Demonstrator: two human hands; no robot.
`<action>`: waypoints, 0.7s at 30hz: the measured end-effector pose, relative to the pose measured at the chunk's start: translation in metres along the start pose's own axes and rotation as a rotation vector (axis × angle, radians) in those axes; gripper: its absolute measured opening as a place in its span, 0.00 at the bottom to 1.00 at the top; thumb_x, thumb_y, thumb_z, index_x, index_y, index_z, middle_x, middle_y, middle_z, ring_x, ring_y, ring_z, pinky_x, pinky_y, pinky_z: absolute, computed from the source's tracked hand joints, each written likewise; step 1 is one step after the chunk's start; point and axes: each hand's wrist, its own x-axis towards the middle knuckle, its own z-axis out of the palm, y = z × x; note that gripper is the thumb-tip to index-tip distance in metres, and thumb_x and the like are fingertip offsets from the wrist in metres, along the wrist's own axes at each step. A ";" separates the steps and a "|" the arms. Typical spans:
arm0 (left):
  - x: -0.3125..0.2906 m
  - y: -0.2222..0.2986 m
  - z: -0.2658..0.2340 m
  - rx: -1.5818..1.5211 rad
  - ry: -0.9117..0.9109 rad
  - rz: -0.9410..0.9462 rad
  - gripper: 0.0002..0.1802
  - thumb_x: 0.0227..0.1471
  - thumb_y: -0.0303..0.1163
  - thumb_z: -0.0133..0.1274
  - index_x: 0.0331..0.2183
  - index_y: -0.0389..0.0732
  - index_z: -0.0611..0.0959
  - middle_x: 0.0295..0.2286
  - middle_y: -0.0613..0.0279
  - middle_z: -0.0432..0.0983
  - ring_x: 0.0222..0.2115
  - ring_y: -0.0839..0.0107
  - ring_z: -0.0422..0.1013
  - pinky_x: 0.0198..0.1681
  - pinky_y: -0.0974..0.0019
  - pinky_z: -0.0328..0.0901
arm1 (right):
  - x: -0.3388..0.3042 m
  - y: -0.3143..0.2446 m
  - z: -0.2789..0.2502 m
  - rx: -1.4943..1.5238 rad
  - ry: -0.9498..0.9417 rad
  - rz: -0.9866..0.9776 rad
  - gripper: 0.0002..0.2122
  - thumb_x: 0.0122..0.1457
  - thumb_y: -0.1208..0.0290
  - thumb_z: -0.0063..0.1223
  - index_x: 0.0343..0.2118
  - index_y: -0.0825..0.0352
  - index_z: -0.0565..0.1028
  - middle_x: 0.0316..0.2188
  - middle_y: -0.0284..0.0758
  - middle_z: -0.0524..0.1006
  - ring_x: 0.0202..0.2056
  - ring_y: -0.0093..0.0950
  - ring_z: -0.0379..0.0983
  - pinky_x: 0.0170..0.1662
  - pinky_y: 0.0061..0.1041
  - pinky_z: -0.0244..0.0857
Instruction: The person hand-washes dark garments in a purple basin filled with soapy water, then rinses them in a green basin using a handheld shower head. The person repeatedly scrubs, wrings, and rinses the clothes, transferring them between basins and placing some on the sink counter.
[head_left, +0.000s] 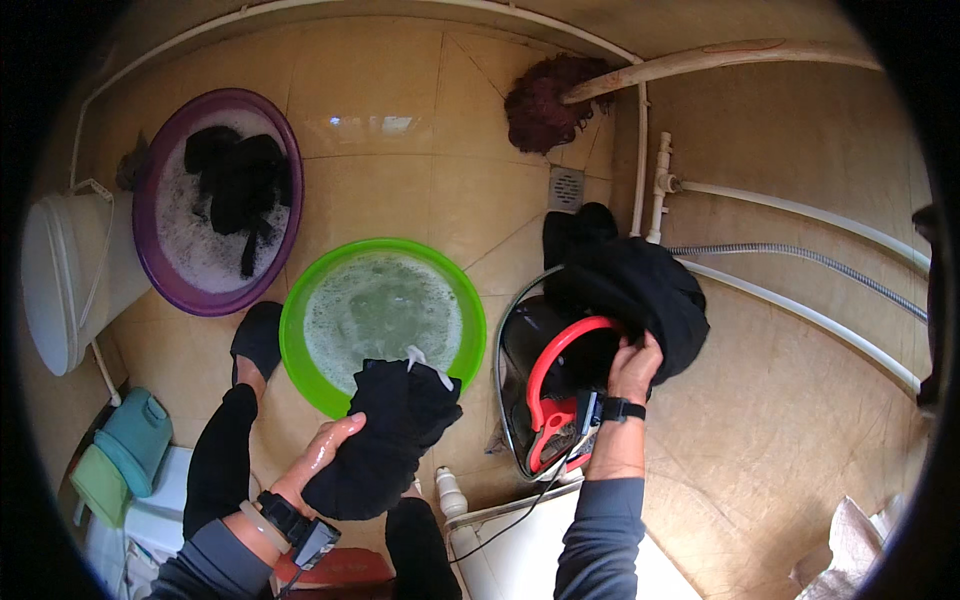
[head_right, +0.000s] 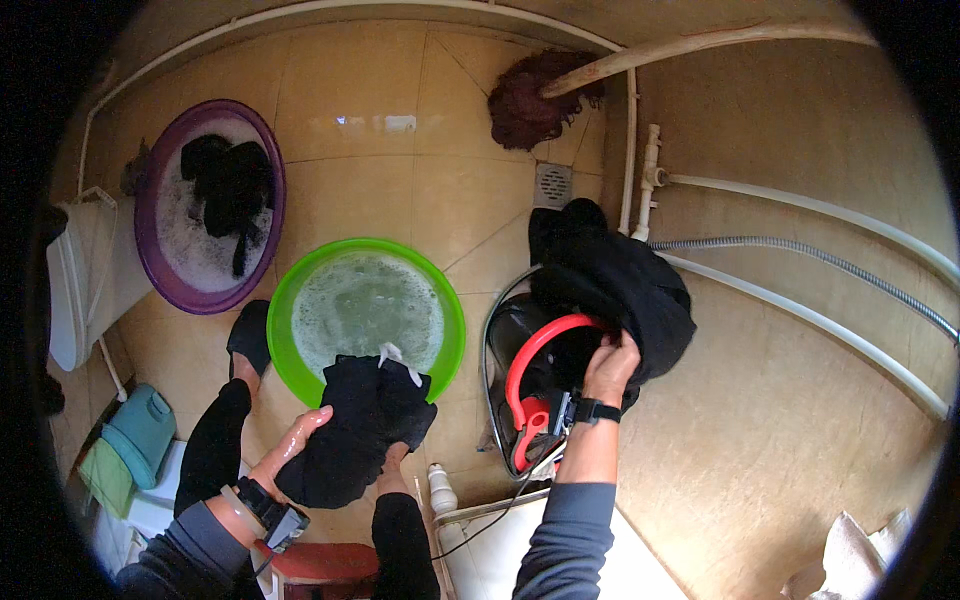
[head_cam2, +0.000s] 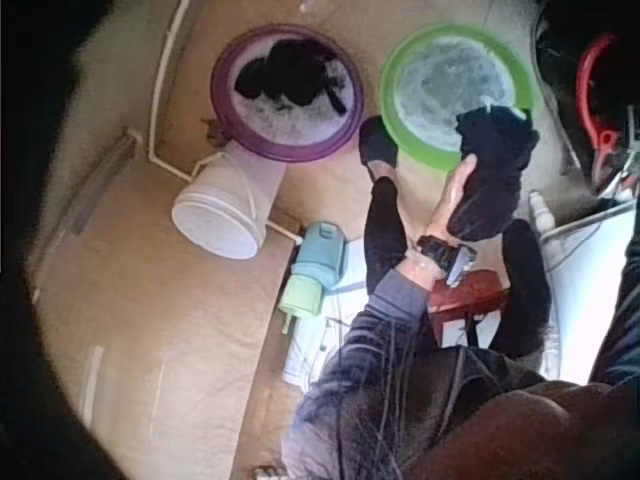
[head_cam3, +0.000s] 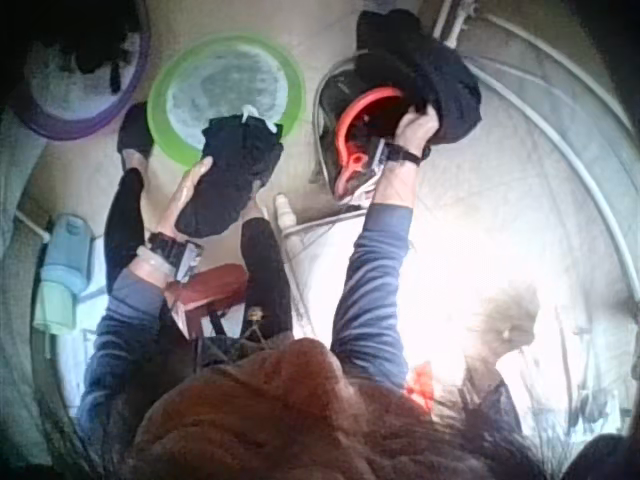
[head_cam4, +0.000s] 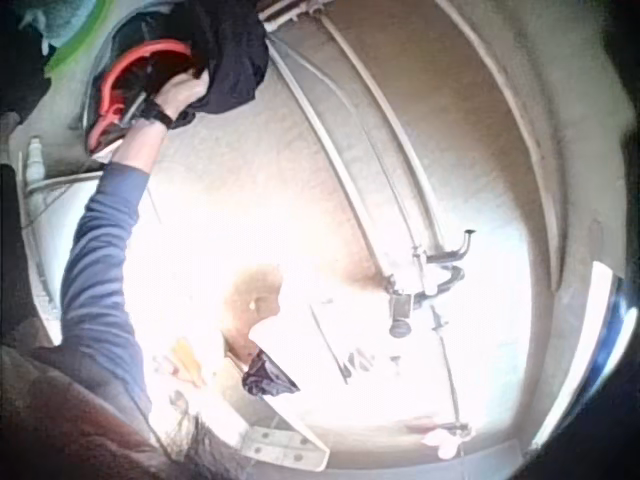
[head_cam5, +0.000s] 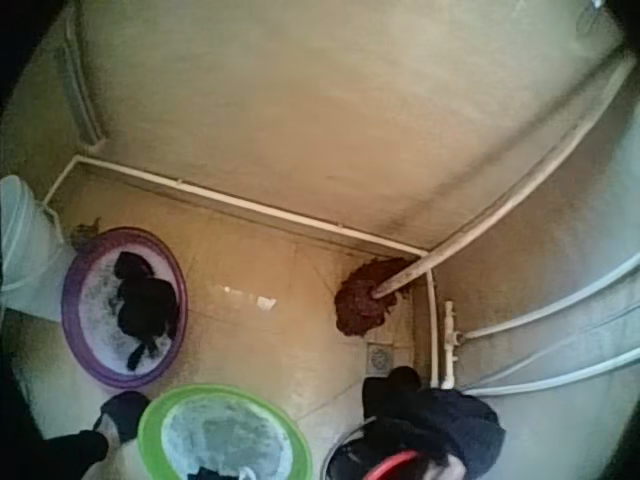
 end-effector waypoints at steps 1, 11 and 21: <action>0.003 -0.002 -0.002 -0.002 0.007 0.000 0.30 0.65 0.52 0.57 0.55 0.37 0.83 0.45 0.51 0.86 0.42 0.56 0.84 0.46 0.57 0.80 | -0.004 -0.011 -0.001 0.081 0.009 -0.029 0.17 0.68 0.62 0.50 0.56 0.56 0.78 0.58 0.26 0.77 0.62 0.29 0.66 0.65 0.37 0.52; -0.045 -0.022 -0.010 -0.040 -0.141 0.128 0.39 0.67 0.58 0.50 0.62 0.33 0.75 0.52 0.44 0.81 0.48 0.51 0.82 0.53 0.51 0.77 | -0.163 -0.171 -0.071 0.079 -0.009 -0.459 0.21 0.72 0.69 0.47 0.64 0.73 0.70 0.65 0.41 0.71 0.65 0.37 0.66 0.71 0.39 0.57; -0.189 -0.018 0.033 0.039 -0.191 0.215 0.41 0.66 0.60 0.48 0.61 0.33 0.76 0.51 0.44 0.81 0.49 0.49 0.81 0.56 0.48 0.75 | -0.332 -0.328 -0.089 0.079 -0.019 -0.552 0.34 0.73 0.50 0.48 0.71 0.73 0.59 0.71 0.46 0.61 0.70 0.41 0.59 0.74 0.43 0.51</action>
